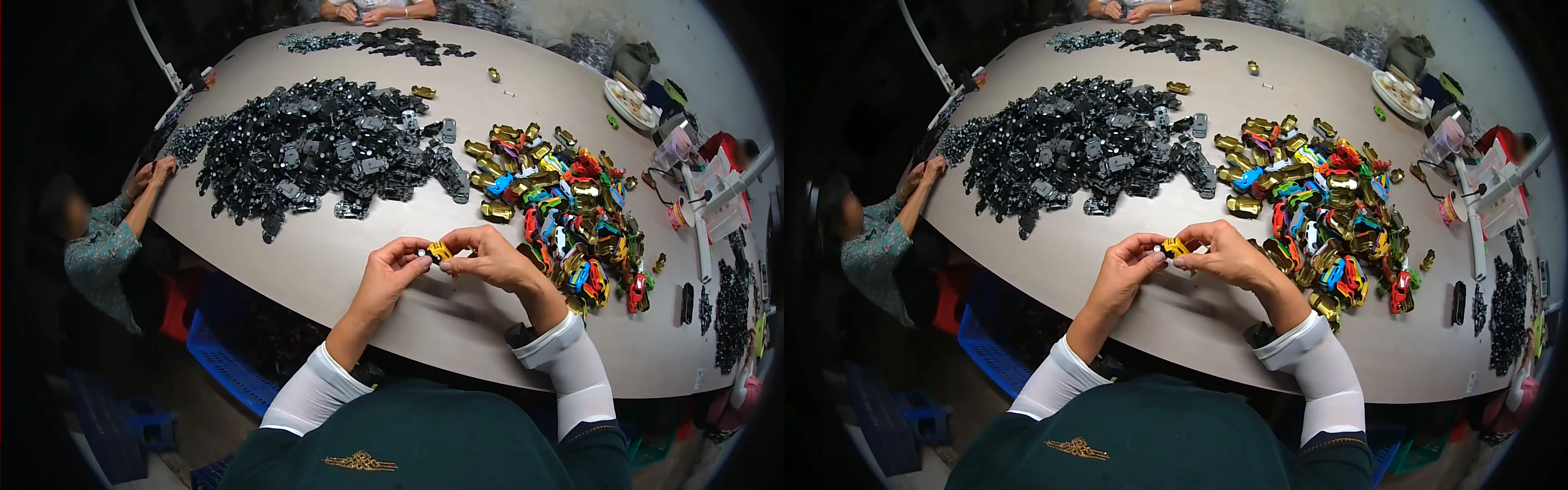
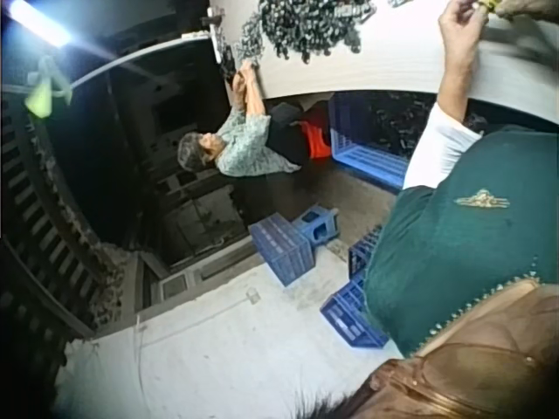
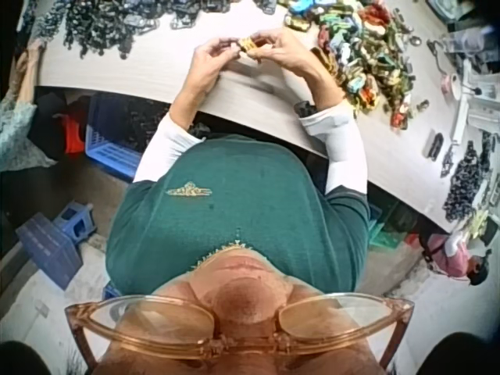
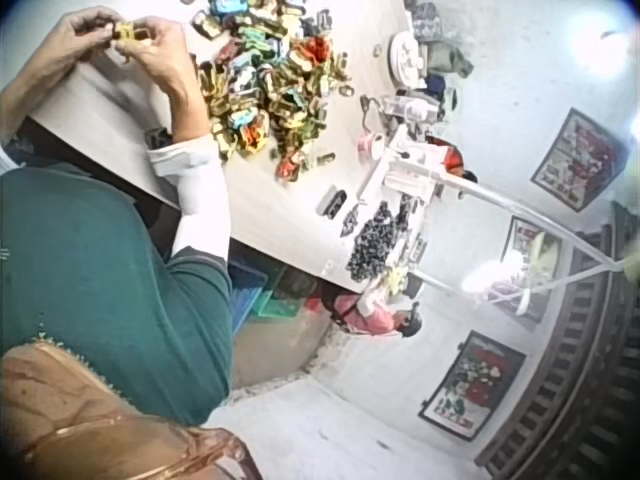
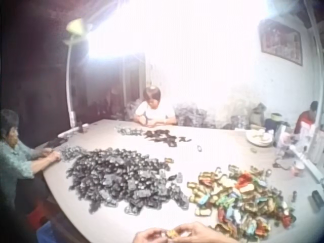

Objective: The person assembles small keychain components by hand at a table. They repeatedly pick up a black plastic base and a colored plastic piece, press them together, and place the finished unit on the table. The process continues with different colored pieces throughout the clip.

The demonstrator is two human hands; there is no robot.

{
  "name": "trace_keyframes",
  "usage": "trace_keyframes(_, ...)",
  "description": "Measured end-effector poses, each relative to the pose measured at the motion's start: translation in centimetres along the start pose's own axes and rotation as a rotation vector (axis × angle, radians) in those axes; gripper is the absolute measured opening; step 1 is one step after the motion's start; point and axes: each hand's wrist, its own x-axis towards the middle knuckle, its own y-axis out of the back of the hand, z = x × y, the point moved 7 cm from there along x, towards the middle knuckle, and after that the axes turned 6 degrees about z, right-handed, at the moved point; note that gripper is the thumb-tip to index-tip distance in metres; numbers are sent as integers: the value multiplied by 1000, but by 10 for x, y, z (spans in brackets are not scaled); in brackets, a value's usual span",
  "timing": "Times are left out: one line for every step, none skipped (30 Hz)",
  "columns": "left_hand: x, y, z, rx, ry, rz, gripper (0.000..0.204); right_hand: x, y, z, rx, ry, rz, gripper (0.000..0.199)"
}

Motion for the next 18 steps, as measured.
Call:
trace_keyframes(2,4,-6,-47,19,-14,27,0,-4,-1,10,4,-15,23)
trace_keyframes(1,4,-6,-93,38,-23,28,0,-7,-1,20,7,-35,24)
trace_keyframes(0,5,-3,-134,19,16,29,0,-10,-4,12,20,-59,23)
trace_keyframes(-2,3,2,-174,0,55,30,1,-9,-4,30,19,-35,24)
trace_keyframes(-3,3,7,-216,-18,91,31,1,-7,-3,47,18,-8,24)
trace_keyframes(-3,4,7,-222,-21,95,32,1,-5,-2,64,17,20,25)
trace_keyframes(-3,6,7,-227,-23,98,33,1,-3,-6,52,21,69,25)
trace_keyframes(-3,9,5,-233,-24,104,34,-1,-1,-11,41,23,116,25)
trace_keyframes(-2,11,3,-228,-27,79,35,-2,1,-13,30,26,164,26)
trace_keyframes(-1,15,-1,-223,-30,54,36,-1,1,-15,-32,57,175,25)
trace_keyframes(0,16,-3,-219,-30,26,37,-1,2,-16,-95,86,190,25)
trace_keyframes(-1,16,-3,-227,-27,27,38,-1,2,-17,-157,115,205,24)
trace_keyframes(-2,15,-2,-235,-23,29,39,-3,0,-23,-202,170,231,23)
trace_keyframes(-2,15,-1,-244,-22,32,39,-4,-2,-27,-257,201,259,24)
trace_keyframes(-2,15,-1,-243,-22,38,40,-6,-4,-31,-312,233,286,24)
trace_keyframes(-2,16,-2,-242,-22,44,40,-8,-6,-35,-367,264,314,25)
trace_keyframes(-1,16,-2,-240,-21,48,41,-10,-9,-38,-374,262,322,27)
trace_keyframes(-1,16,-1,-242,-33,58,40,-12,-11,-41,-417,294,329,27)
